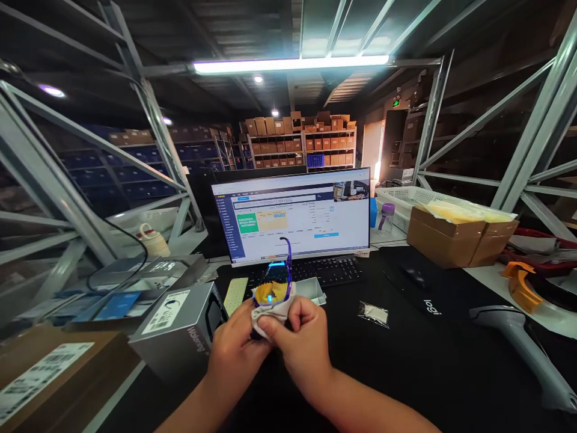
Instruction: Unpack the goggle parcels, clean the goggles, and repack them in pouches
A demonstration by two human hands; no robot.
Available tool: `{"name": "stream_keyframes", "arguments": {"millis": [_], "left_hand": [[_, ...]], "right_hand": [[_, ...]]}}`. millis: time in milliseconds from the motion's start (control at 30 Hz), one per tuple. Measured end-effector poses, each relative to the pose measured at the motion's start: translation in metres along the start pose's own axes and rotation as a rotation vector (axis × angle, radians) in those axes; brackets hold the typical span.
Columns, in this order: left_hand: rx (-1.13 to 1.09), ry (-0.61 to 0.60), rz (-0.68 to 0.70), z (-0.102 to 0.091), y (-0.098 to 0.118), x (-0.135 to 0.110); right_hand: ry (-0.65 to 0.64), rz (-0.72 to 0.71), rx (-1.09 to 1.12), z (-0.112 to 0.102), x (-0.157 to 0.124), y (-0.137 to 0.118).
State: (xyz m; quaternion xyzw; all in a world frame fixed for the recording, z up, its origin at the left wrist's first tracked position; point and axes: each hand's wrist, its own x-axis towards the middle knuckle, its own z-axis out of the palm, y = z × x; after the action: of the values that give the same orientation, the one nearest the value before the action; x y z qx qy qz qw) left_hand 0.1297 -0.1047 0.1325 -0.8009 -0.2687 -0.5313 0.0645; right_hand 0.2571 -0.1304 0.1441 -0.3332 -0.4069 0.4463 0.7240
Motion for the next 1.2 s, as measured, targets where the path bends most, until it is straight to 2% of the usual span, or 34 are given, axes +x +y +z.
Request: {"name": "stream_keyframes", "arguments": {"millis": [67,133,267,367,500,567,667,800,900,967,1033,1100,1200], "left_hand": [[-0.032,0.020,0.001,-0.001,0.000,0.001],[-0.040,0.005,0.035,0.000,0.000,0.002],[0.032,-0.063,0.195,0.002,0.000,0.002],[0.053,-0.110,0.315,0.002,0.000,0.001],[0.083,-0.115,0.409,0.001,-0.002,0.004],[0.098,-0.134,0.387,-0.002,-0.003,0.007],[0.070,-0.161,0.243,-0.007,-0.005,0.011],[-0.036,-0.196,0.144,-0.015,-0.006,0.014],[-0.075,-0.319,0.127,-0.020,-0.009,0.016],[-0.073,-0.376,0.123,-0.023,-0.010,0.016],[-0.058,-0.386,0.121,-0.025,-0.010,0.017],[-0.026,-0.381,0.116,-0.026,-0.009,0.018],[0.055,-0.387,0.162,-0.027,-0.006,0.020]], "right_hand": [[0.019,-0.004,-0.048,0.001,-0.005,0.000],[-0.003,0.064,0.025,-0.001,-0.003,-0.008],[-0.012,0.234,0.286,-0.014,0.014,-0.037],[0.035,0.328,0.337,-0.024,0.024,-0.051],[0.046,0.375,0.351,-0.031,0.034,-0.050],[0.026,0.368,0.314,-0.036,0.042,-0.047],[-0.036,0.290,0.150,-0.055,0.059,-0.050],[-0.046,-0.021,-0.151,-0.093,0.073,-0.071],[0.003,-0.252,-0.437,-0.109,0.065,-0.090],[0.016,-0.379,-0.653,-0.109,0.053,-0.098],[-0.065,-0.483,-0.819,-0.101,0.043,-0.099],[-0.227,-0.528,-0.917,-0.092,0.036,-0.096],[-0.476,-0.430,-1.011,-0.081,0.036,-0.086]]}}
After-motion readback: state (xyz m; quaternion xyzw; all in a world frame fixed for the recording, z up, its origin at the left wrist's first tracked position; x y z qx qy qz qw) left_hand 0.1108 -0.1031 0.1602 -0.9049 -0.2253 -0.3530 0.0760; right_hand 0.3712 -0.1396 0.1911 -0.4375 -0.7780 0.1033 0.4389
